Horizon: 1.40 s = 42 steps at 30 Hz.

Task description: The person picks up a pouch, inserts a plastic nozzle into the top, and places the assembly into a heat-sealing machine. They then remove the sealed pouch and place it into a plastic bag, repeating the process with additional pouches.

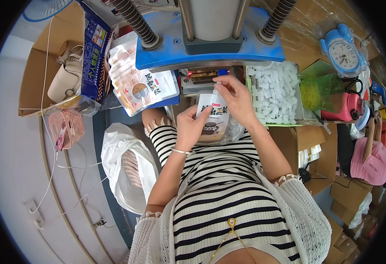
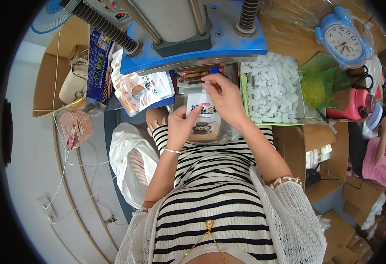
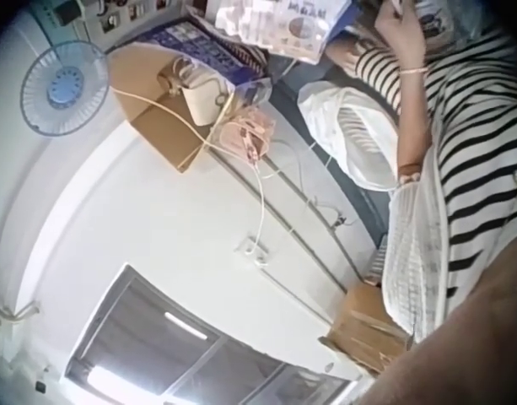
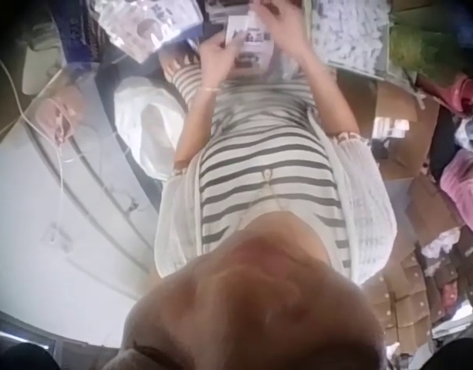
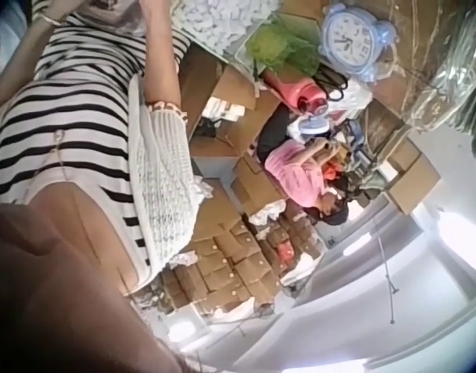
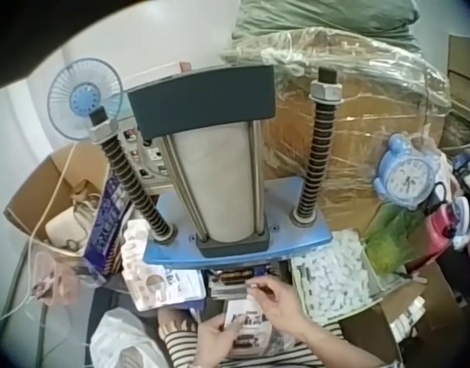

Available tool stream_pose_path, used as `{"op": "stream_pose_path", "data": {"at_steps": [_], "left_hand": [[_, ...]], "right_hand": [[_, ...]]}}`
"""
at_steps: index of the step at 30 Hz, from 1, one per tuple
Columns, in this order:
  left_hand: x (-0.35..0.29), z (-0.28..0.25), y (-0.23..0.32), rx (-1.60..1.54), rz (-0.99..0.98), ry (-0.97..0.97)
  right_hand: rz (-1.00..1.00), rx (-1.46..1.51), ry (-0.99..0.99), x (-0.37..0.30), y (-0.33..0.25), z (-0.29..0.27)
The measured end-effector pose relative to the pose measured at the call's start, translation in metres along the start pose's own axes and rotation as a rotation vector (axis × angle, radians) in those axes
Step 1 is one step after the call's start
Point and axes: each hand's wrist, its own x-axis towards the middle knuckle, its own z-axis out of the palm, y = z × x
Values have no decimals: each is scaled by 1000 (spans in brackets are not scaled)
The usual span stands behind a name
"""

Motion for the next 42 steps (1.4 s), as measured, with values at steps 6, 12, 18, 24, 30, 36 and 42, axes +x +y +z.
{"op": "stream_pose_path", "data": {"at_steps": [6, 12, 18, 24, 30, 36, 42], "left_hand": [[24, -7, -21, -221, -12, 12], [57, -7, -14, -205, 18, 73], [35, -41, 34, 703, 69, 274], [-3, -58, -15, 1272, 654, 628], [-21, -84, 23, 758, 360, 427], [-20, -29, 31, 433, 149, 96], [-1, -4, -10, -40, 41, -51]], "right_hand": [[-93, -367, 193, -6, 14, -24], [-49, -663, 303, -2, 8, -68], [34, -977, 301, -4, 27, -59], [27, -799, 216, -1, 12, -70], [138, -76, 312, -19, 4, -50], [-78, 19, -10, -10, -29, -11], [45, 49, -62, -3, 6, 5]]}}
